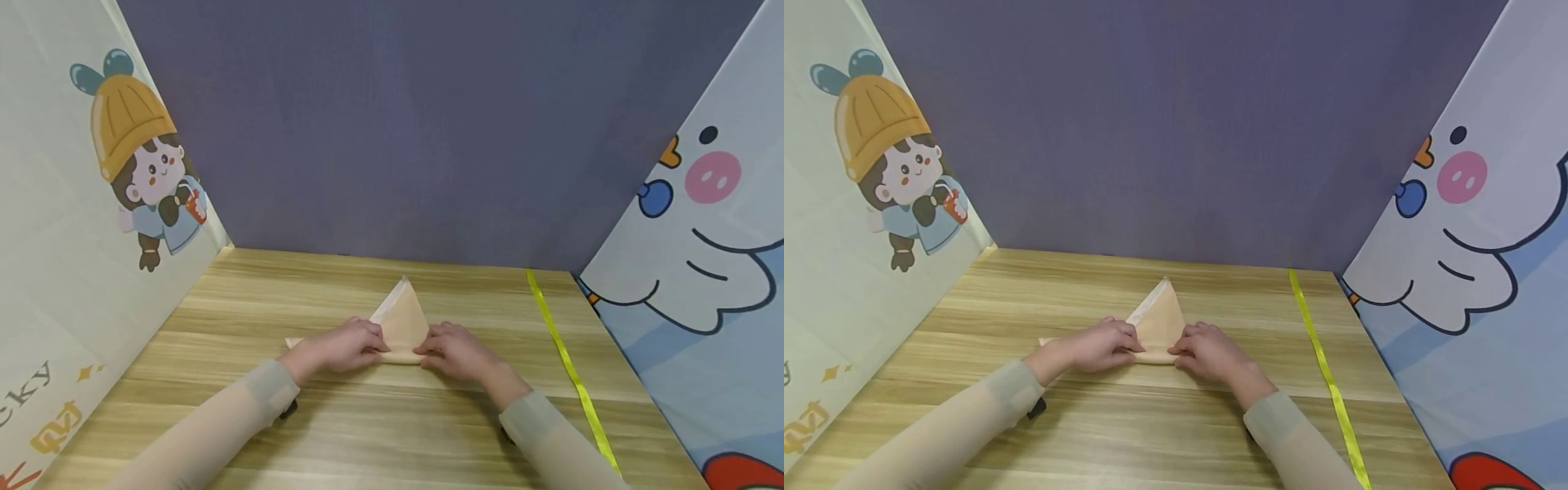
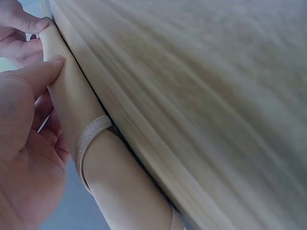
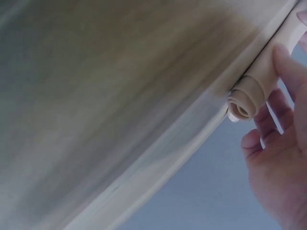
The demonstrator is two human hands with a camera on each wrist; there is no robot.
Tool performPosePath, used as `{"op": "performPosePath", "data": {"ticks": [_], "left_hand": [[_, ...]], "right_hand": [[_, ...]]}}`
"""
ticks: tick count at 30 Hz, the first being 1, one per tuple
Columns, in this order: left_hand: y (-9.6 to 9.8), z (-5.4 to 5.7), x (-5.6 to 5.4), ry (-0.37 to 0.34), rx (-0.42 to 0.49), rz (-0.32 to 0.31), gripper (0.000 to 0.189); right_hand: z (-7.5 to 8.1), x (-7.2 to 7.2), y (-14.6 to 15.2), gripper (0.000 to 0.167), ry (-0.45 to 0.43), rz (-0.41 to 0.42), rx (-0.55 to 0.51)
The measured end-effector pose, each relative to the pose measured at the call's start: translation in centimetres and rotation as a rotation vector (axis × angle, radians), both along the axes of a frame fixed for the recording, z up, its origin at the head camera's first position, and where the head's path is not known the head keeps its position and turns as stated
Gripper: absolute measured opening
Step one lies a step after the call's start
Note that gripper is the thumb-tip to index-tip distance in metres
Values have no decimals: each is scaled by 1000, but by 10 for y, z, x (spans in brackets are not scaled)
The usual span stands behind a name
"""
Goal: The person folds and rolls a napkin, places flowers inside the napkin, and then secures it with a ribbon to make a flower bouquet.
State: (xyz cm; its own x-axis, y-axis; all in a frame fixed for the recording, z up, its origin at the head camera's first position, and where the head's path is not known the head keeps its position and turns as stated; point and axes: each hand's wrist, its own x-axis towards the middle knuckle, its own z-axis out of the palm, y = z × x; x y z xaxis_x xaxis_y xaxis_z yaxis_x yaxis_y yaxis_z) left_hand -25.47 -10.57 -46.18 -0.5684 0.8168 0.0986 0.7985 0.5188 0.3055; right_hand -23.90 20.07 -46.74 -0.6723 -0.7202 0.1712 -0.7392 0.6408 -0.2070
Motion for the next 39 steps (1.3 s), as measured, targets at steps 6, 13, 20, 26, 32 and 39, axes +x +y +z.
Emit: {"op": "performPosePath", "data": {"ticks": [6,13,20,26,32,39], "left_hand": [[-2,-1,-4,-62,63,-19,22],[-2,2,-5,-79,85,-44,28],[-2,2,-7,-66,96,-31,28],[-3,-2,-11,11,57,-51,25],[-3,-4,-7,21,21,-18,24],[-1,-4,-2,92,-40,10,25]], "right_hand": [[1,0,0,20,2,1,-12],[3,1,-1,22,-38,-26,-42],[3,1,-1,20,-21,-33,-39],[2,1,-1,22,-33,-60,-5],[3,3,-1,22,-10,-74,25],[8,4,-6,23,24,-60,26]]}}
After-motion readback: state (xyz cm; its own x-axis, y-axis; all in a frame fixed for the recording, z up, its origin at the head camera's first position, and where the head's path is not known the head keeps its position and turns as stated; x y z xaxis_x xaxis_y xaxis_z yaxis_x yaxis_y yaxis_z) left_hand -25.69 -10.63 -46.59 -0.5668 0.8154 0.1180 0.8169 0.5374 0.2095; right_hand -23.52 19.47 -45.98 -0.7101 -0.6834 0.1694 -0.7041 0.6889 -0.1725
